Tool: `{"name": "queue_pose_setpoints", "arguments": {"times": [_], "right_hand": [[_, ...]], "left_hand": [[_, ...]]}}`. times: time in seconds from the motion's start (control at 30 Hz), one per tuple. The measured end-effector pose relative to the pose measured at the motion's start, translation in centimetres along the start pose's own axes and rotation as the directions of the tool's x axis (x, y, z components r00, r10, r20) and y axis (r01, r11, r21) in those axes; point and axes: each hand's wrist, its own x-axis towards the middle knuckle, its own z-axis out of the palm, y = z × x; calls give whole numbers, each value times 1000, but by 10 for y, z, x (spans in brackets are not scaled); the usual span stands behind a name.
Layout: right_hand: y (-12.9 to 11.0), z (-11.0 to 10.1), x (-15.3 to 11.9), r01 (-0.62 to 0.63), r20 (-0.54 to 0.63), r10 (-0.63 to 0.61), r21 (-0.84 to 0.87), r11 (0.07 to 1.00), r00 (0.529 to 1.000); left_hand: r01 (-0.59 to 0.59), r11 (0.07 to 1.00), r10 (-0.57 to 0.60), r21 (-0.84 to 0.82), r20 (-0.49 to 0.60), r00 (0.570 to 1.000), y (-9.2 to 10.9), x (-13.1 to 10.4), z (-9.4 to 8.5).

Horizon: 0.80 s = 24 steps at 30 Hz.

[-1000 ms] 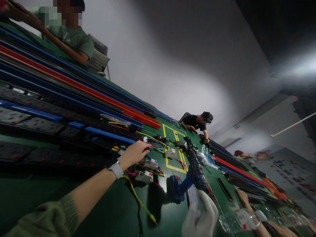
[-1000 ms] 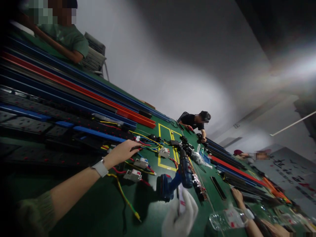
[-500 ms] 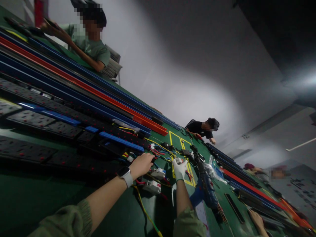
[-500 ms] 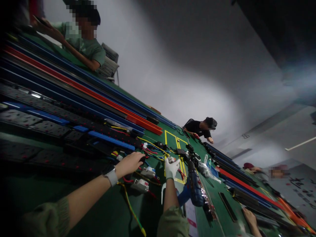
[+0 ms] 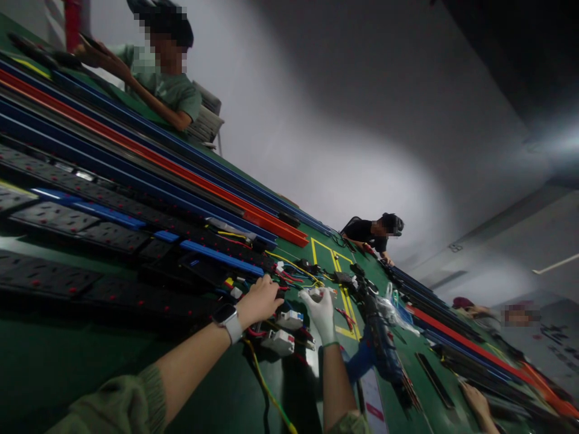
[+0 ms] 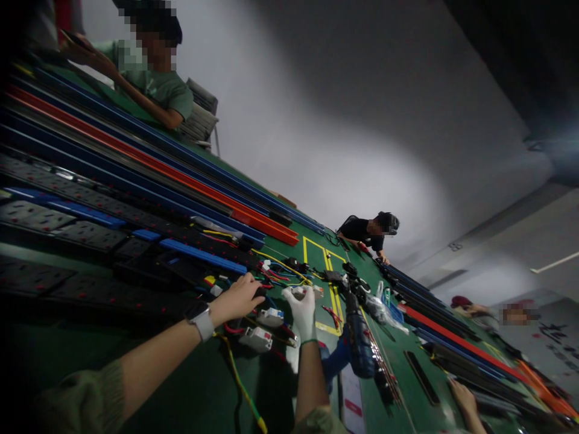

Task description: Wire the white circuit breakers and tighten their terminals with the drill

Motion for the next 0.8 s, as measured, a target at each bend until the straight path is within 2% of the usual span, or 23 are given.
{"name": "queue_pose_setpoints", "arguments": {"times": [0.27, 0.43, 0.67, 0.8], "right_hand": [[7, -4, 11, 12, 187, 6, -98, 995, 982], [9, 2, 25, 119, 344, -58, -160, 980, 937], [14, 13, 37, 182, 355, -104, -191, 965, 929], [17, 12, 44, 247, 407, -131, -247, 937, 904]], "left_hand": [[-23, 996, 28, -83, 62, 998, -6, 3, 7], [-23, 994, 30, -111, 57, 998, -5, 3, 5], [0, 993, 9, -119, 74, 997, -3, 2, 2], [7, 995, 1, -100, 77, 997, -1, -1, -1]]}}
